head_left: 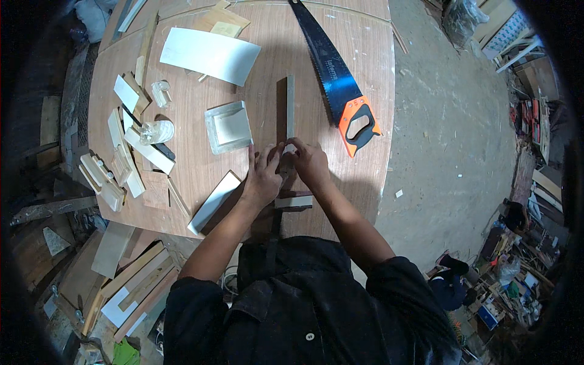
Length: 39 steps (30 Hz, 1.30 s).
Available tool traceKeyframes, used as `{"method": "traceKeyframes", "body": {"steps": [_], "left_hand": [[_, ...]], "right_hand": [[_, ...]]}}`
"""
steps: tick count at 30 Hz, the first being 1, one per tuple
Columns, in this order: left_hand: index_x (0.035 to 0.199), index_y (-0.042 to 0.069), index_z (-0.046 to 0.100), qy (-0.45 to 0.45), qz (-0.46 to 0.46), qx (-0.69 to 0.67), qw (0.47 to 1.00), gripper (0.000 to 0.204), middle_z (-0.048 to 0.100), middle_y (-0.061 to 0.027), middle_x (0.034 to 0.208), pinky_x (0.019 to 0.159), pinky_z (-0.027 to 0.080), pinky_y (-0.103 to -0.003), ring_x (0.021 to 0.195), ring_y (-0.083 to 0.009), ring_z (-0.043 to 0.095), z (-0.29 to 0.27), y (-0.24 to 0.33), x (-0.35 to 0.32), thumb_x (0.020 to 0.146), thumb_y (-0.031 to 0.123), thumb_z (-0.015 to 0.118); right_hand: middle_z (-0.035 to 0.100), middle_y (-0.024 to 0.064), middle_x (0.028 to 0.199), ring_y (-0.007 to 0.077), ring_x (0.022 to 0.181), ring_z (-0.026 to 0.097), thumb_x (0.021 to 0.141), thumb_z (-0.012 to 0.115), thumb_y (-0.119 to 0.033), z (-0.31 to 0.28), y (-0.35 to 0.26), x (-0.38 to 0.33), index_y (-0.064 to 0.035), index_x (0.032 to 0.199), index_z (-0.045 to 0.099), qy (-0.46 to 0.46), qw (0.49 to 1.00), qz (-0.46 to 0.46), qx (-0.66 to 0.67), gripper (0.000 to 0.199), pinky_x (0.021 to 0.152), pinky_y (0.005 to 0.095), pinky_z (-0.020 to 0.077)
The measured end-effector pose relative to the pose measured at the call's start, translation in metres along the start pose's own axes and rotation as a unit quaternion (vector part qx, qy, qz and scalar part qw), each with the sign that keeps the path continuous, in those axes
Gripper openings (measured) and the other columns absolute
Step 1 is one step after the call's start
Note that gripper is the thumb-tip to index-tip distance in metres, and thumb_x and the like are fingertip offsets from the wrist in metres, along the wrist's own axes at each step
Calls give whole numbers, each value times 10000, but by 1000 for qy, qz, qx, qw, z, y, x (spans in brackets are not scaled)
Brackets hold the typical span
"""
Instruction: The person fits pieces of wood together to form a small box, saws a wooden board on a table, sands a smaller wood piece by hand, and applies glue to join components.
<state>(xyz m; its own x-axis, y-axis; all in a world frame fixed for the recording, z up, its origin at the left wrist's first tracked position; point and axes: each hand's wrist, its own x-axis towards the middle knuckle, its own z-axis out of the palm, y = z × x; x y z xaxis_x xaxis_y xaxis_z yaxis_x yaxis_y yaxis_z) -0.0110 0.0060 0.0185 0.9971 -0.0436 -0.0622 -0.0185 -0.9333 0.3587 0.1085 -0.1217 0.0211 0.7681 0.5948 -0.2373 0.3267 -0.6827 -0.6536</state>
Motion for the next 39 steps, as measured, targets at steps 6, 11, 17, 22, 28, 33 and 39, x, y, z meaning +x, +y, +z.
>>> {"method": "traceKeyframes", "body": {"steps": [6, 11, 17, 22, 28, 33, 39], "left_hand": [[1045, -2, 717, -21, -1, 7, 1000, 332, 438, -171, 1489, 1178, 92, -694, 1402, -372, 317, -2, 1, 2, 854, 268, 696], [874, -4, 767, 25, 9, -4, 1000, 271, 441, -178, 1503, 1176, 87, -708, 1410, -374, 322, 0, 0, 0, 838, 257, 703], [799, 35, 770, -33, -7, 16, 999, 240, 412, -169, 1537, 1176, 97, -706, 1417, -379, 322, -8, 3, 2, 828, 265, 709], [783, 34, 750, -11, 12, 9, 1000, 219, 452, -174, 1505, 1160, 120, -710, 1390, -408, 342, -10, 3, 4, 805, 251, 739], [787, 44, 750, 23, 12, 0, 1000, 206, 458, -188, 1499, 1151, 144, -716, 1384, -415, 345, -7, 3, 4, 798, 250, 746], [761, 50, 749, 21, 11, -1, 1000, 194, 501, -192, 1445, 1154, 146, -711, 1388, -414, 341, -7, 3, 3, 787, 242, 760], [732, 32, 743, 17, -9, -37, 999, 227, 464, -185, 1480, 1168, 123, -718, 1426, -414, 301, -1, 5, 3, 802, 247, 737]], "right_hand": [[698, 132, 771, 347, 732, 678, 845, 690, -197, -2, 8, 3, -119, 1067, 654, 5, 995, -90, -37, 238, 766, 452, 491], [704, 125, 762, 361, 757, 683, 862, 685, -206, -6, 9, 9, -126, 1065, 680, -19, 993, -102, -53, 218, 729, 457, 533], [665, 185, 731, 400, 737, 670, 903, 628, -157, -9, 22, 12, -117, 1219, 560, -93, 990, -78, -65, 325, 694, 479, 530], [685, 199, 866, 411, 810, 673, 882, 618, -95, -10, 36, 19, -103, 1300, 443, -63, 979, -177, -77, 453, 715, 491, 532], [701, 194, 1082, 412, 941, 678, 951, 524, -152, -14, 39, 29, -161, 1438, 425, -172, 970, -138, -106, 497, 787, 488, 555], [701, 195, 1074, 419, 936, 679, 950, 530, -151, -24, 25, 27, -141, 1354, 472, -156, 974, -134, -91, 408, 799, 500, 551], [698, 197, 1059, 422, 942, 674, 945, 542, -155, -20, 31, 26, -152, 1298, 490, -157, 977, -132, -55, 356, 796, 512, 548]]}}
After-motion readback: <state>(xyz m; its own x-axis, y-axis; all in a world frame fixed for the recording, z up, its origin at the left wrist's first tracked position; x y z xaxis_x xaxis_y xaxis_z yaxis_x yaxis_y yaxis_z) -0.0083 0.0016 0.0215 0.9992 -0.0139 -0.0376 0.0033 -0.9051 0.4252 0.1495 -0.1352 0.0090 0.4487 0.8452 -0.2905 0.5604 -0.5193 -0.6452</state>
